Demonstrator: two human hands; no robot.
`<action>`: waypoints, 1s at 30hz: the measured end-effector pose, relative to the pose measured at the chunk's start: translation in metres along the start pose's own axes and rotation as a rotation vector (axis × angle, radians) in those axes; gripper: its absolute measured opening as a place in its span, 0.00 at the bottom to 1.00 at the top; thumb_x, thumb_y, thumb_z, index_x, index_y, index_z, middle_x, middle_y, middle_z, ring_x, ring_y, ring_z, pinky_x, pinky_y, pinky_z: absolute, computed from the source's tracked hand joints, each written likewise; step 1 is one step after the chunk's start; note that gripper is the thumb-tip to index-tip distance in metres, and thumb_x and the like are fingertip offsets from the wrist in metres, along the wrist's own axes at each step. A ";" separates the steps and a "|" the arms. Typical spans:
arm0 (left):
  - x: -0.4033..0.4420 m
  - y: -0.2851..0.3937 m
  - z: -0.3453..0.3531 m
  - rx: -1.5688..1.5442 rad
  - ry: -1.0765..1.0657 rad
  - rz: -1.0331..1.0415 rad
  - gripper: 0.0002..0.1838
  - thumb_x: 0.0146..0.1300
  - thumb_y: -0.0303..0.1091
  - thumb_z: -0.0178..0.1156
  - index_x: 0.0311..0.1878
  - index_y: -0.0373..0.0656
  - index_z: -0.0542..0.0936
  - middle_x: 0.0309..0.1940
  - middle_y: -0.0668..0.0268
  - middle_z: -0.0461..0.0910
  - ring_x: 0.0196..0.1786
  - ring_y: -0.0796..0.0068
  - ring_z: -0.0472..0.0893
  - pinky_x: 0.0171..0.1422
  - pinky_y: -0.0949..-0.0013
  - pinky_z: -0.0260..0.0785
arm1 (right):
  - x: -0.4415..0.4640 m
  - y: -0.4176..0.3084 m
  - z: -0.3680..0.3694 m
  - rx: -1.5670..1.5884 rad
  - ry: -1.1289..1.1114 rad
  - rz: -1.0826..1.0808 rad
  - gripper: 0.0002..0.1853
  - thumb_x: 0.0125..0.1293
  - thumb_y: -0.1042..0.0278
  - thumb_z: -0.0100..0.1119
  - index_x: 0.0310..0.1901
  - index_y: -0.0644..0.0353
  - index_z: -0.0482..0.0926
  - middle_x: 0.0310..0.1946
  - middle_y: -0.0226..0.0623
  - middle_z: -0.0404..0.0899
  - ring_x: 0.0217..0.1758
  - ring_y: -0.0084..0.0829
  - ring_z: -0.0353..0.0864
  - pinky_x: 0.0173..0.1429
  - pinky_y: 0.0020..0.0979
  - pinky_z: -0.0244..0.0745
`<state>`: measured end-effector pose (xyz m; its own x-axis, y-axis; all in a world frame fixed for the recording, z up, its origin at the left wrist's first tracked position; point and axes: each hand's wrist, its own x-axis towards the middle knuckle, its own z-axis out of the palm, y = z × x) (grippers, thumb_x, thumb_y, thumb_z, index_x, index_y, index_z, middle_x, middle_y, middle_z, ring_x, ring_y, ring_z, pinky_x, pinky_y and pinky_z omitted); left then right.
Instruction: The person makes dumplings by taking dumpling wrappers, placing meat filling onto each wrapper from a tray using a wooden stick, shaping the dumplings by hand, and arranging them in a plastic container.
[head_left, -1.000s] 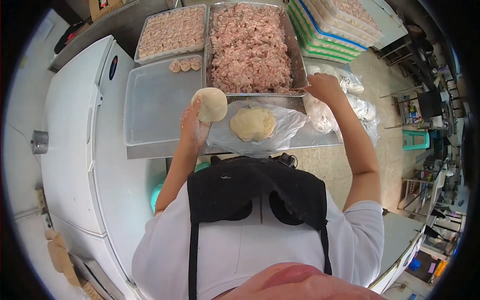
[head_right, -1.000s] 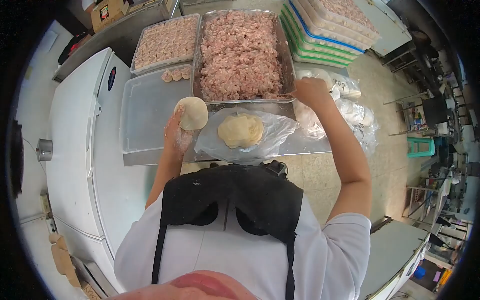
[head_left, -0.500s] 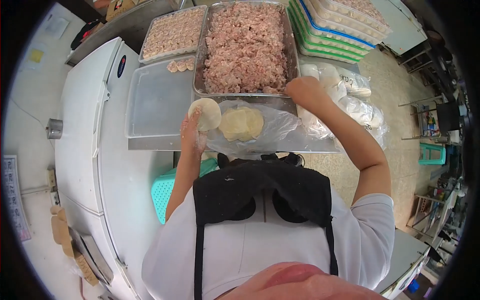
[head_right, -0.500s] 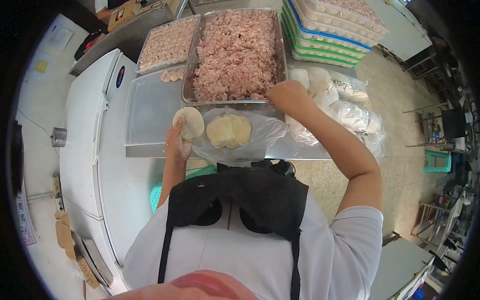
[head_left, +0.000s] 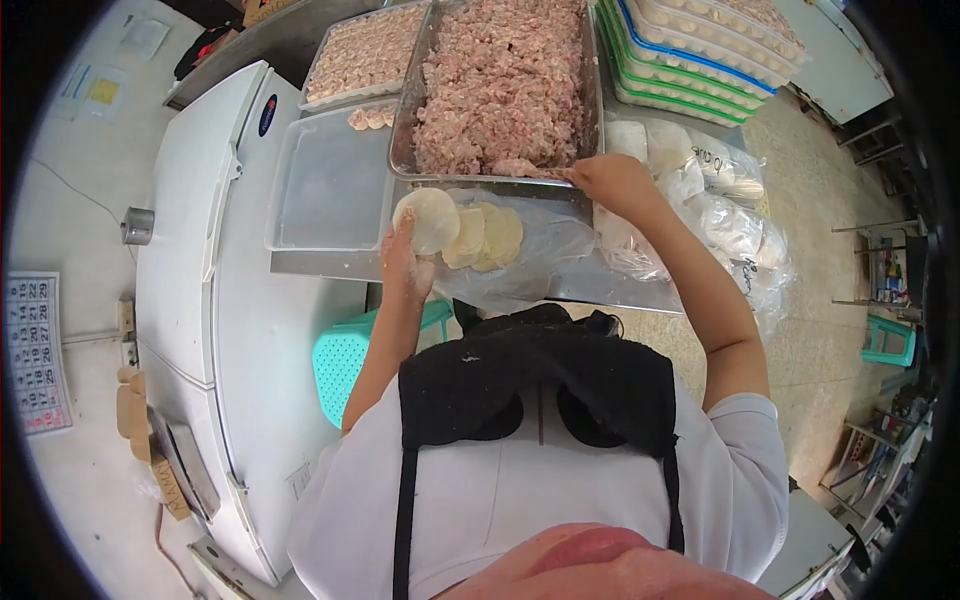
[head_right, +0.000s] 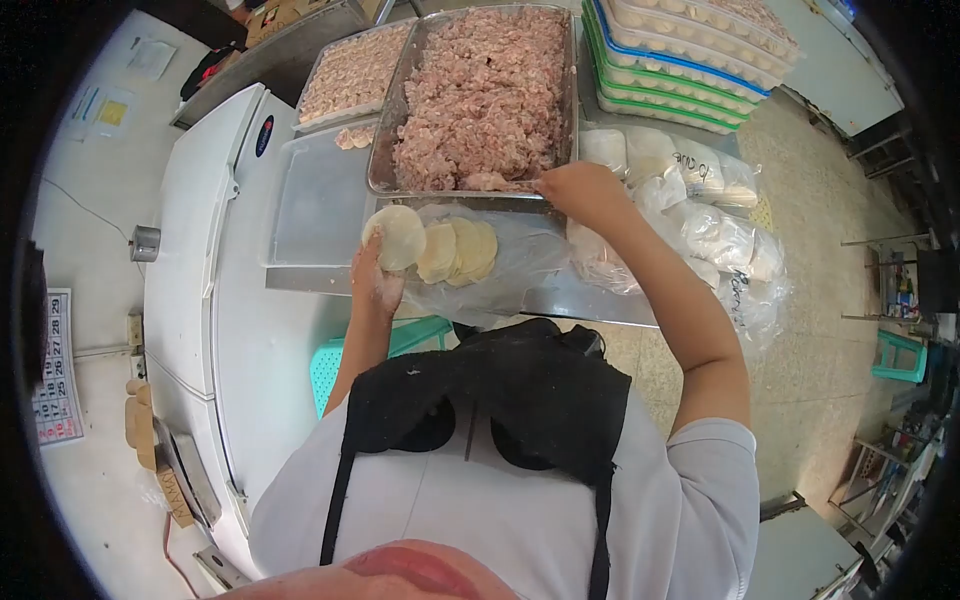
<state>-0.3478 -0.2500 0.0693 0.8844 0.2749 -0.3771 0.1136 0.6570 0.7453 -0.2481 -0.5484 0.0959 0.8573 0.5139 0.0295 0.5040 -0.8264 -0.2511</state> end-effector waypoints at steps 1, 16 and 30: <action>0.007 -0.005 0.000 -0.023 -0.030 -0.001 0.18 0.70 0.33 0.54 0.59 0.36 0.70 0.56 0.57 0.76 0.57 0.61 0.77 0.61 0.57 0.73 | -0.002 0.006 0.004 0.142 0.038 0.044 0.16 0.67 0.57 0.53 0.30 0.60 0.83 0.23 0.42 0.81 0.31 0.37 0.83 0.34 0.35 0.75; 0.089 -0.019 0.090 -0.509 -0.292 -0.106 0.30 0.69 0.60 0.44 0.64 0.48 0.67 0.55 0.57 0.74 0.54 0.59 0.76 0.61 0.47 0.68 | -0.011 -0.017 -0.022 0.226 0.061 0.138 0.16 0.66 0.56 0.55 0.48 0.57 0.80 0.37 0.47 0.81 0.41 0.49 0.81 0.43 0.45 0.75; 0.123 0.059 0.089 -0.426 -0.427 -0.338 0.26 0.62 0.57 0.56 0.44 0.40 0.78 0.31 0.63 0.77 0.36 0.66 0.75 0.44 0.60 0.70 | 0.035 -0.115 -0.037 0.118 0.262 0.131 0.14 0.67 0.62 0.56 0.49 0.60 0.79 0.35 0.45 0.81 0.38 0.49 0.81 0.42 0.44 0.76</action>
<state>-0.1919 -0.2405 0.1160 0.9424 -0.2367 -0.2362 0.3041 0.9003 0.3113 -0.2721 -0.4441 0.1616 0.9196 0.3155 0.2340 0.3851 -0.8413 -0.3794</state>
